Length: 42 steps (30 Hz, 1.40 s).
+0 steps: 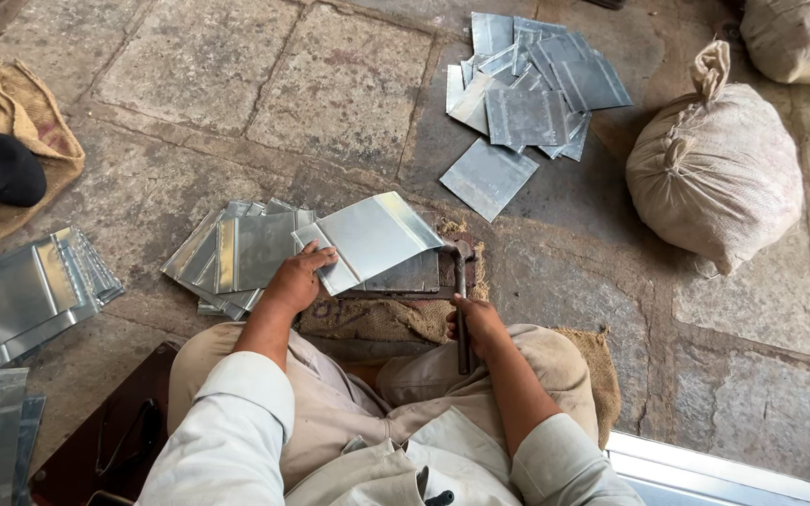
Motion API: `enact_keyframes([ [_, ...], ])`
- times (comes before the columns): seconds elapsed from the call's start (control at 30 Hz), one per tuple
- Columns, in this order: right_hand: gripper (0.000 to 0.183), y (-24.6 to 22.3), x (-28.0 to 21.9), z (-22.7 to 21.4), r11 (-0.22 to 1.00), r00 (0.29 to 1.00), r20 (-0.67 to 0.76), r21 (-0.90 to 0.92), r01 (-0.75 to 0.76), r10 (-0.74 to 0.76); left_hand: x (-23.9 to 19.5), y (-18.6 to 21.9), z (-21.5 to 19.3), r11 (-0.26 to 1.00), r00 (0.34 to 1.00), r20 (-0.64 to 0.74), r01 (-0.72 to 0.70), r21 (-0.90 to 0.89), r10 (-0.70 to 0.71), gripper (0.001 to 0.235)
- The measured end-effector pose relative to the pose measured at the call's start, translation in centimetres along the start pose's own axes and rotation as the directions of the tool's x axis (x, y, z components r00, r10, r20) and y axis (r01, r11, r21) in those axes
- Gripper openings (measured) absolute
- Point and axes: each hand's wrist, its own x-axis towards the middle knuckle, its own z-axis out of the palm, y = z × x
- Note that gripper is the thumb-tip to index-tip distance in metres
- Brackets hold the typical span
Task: The person hammers thin rectangular metal sheets one at a time using a hammer against a stone block. The person picks up a sheet from a pile, places it on the block, strikes it several times, and then moves it aside.
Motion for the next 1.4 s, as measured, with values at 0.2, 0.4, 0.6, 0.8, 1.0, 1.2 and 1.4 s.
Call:
enact_keyframes([
  [0.2, 0.027, 1.0, 1.5, -0.6, 0.997, 0.993, -0.098, 0.036, 0.064, -0.06, -1.0, 2.7, -1.3, 0.993, 0.997, 0.076, -0.01, 0.117, 0.001, 0.049],
  [0.4, 0.022, 1.3, 3.7, -2.7, 0.92, 0.987, -0.152, 0.379, 0.099, -0.044, -0.9, 3.9, -1.3, 0.935, 0.934, 0.215, 0.224, 0.275, -0.287, 0.066],
  [0.6, 0.023, -0.1, 1.4, -2.2, 0.895, 0.956, -0.265, 0.385, 0.225, -0.126, 0.2, 1.1, 0.3, 0.962, 0.955, 0.133, 0.253, 0.107, -0.266, 0.062],
  [0.8, 0.019, -2.0, -4.7, 0.7, 0.856, 0.847, -0.237, 0.093, 0.508, -0.476, 0.4, 1.6, -0.2, 0.739, 0.648, -0.36, 0.626, -0.249, -0.671, 0.049],
  [1.0, 0.018, -2.2, -8.3, 3.4, 0.626, 0.624, -0.057, -0.031, 0.779, -0.78, 1.3, 0.9, 2.3, 0.517, 0.653, 0.26, 0.736, -0.437, -0.711, 0.049],
  [1.2, 0.01, -2.2, -10.3, 4.7, 0.536, 0.582, 0.137, -0.267, 0.801, -0.802, 3.2, -7.5, 4.9, 0.229, 0.523, 0.341, 0.748, -0.622, -0.781, 0.06],
  [1.4, 0.038, -4.1, -13.4, 8.0, 0.379, 0.595, 0.157, -0.639, 0.67, -0.788, 4.7, -5.5, 5.8, 0.657, 0.615, -0.247, 0.638, -0.402, -0.749, 0.075],
])
